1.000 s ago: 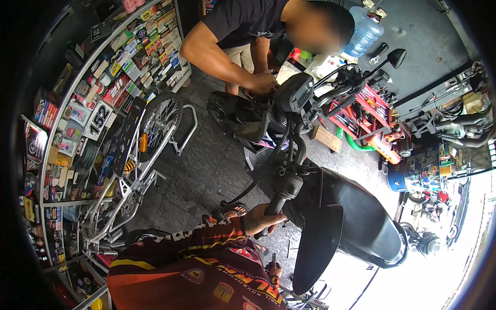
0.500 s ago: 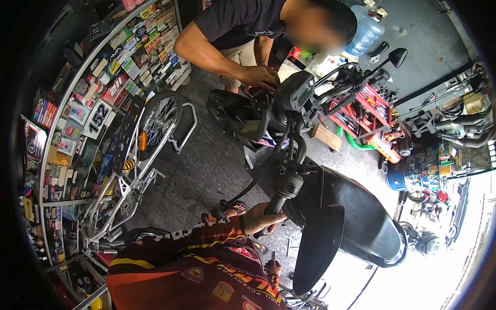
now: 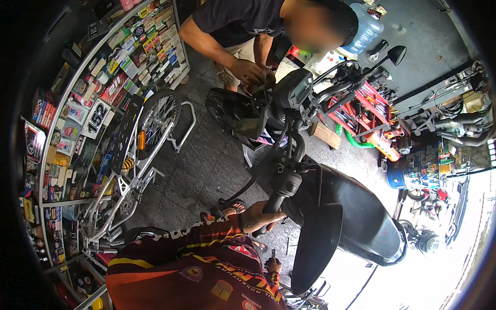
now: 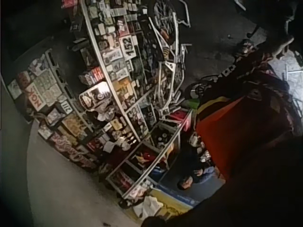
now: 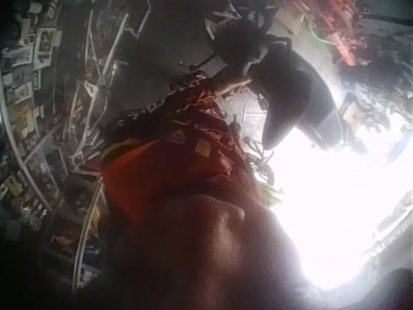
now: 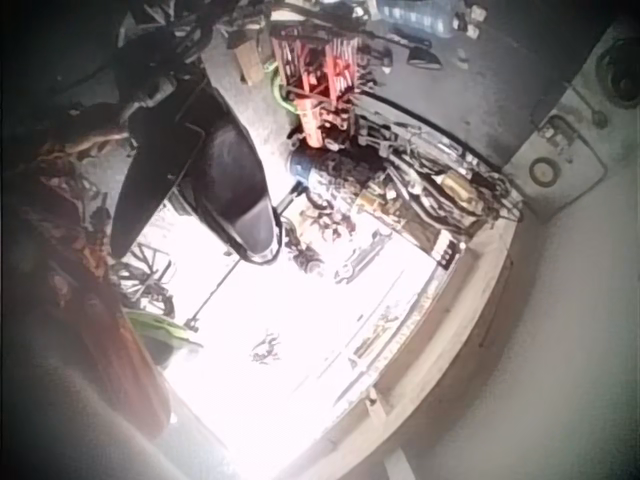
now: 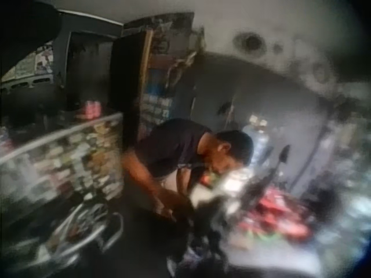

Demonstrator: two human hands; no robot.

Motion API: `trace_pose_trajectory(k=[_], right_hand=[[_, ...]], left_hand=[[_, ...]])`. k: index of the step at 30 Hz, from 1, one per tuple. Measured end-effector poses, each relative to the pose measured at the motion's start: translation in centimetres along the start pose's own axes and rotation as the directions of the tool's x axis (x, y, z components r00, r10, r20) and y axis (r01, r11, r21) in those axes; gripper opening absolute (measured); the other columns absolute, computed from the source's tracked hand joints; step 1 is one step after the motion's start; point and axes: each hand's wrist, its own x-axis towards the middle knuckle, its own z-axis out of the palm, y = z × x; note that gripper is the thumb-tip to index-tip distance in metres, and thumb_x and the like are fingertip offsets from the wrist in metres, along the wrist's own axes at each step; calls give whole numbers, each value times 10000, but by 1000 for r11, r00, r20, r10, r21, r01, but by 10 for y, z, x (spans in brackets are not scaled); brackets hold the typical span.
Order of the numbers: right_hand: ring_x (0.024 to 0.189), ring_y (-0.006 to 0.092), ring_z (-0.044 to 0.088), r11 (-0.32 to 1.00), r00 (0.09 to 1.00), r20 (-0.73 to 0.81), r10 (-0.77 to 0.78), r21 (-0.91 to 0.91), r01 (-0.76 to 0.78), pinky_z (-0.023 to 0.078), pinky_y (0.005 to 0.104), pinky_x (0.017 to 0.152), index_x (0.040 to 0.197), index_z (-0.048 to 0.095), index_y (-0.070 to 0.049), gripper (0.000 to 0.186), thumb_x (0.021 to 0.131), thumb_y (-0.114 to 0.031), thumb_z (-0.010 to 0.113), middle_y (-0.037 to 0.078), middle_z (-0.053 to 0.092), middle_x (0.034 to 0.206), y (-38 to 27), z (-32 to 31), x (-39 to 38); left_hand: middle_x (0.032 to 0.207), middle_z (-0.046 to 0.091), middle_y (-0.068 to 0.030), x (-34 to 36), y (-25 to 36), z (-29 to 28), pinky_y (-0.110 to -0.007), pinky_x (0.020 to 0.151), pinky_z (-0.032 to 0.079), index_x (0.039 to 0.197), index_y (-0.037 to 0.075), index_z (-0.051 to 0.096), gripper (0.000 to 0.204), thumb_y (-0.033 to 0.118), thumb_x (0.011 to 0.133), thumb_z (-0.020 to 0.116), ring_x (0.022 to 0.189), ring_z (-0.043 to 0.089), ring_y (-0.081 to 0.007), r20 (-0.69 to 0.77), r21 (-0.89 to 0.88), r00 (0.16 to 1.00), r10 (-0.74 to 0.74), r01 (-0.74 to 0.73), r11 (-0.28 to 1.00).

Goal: The person works on a motorcycle engine area by hand and then uses a tool to tighten or loosen bolts on the rear wheel area of a scooter.

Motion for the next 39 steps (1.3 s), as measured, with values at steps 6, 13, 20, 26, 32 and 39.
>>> trace_pose_trajectory(k=[6,13,20,26,32,39], right_hand=[[522,187,630,991,997,3,-73,-109,73,442,297,417,854,616,-40,289,923,-313,557,68,637,679,11,-2,5],[514,192,626,993,993,-32,111,53,-109,439,306,409,847,619,-36,277,923,-297,561,75,637,674,1,4,2],[505,210,614,992,993,-38,116,62,-114,441,325,401,868,612,-24,268,914,-285,569,94,631,688,1,2,4],[739,201,682,989,990,-57,129,-66,-133,512,338,684,877,729,-41,341,863,-349,584,86,717,792,-4,1,2],[711,182,668,988,987,-71,144,-53,-148,510,334,659,893,723,-31,299,848,-302,609,80,708,778,-7,3,4],[705,205,667,988,986,-51,157,9,-157,519,338,645,936,701,8,323,879,-290,589,115,703,805,-10,4,6]], left_hand=[[614,533,-22,1,1,1,-269,494,419,874,51,557,266,304,905,631,520,523,-109,2,-44,1000,-14,14,999],[623,536,-21,3,-5,-2,-268,496,415,885,56,549,239,279,906,631,522,523,-107,3,-23,1000,-30,31,999],[628,535,-20,2,-2,-2,-263,498,417,895,57,539,228,265,907,633,517,519,-102,18,-53,999,-27,28,998],[633,536,-24,4,-6,-3,-266,505,421,897,53,540,234,267,908,633,522,520,-106,19,-41,999,-41,42,998],[636,539,-30,3,-4,-5,-268,511,430,906,45,545,228,257,911,627,528,527,-114,48,-17,999,-12,13,1000],[633,542,-32,5,-2,-4,-271,510,432,913,42,548,228,256,910,626,527,529,-115,55,-3,998,-33,33,999]])
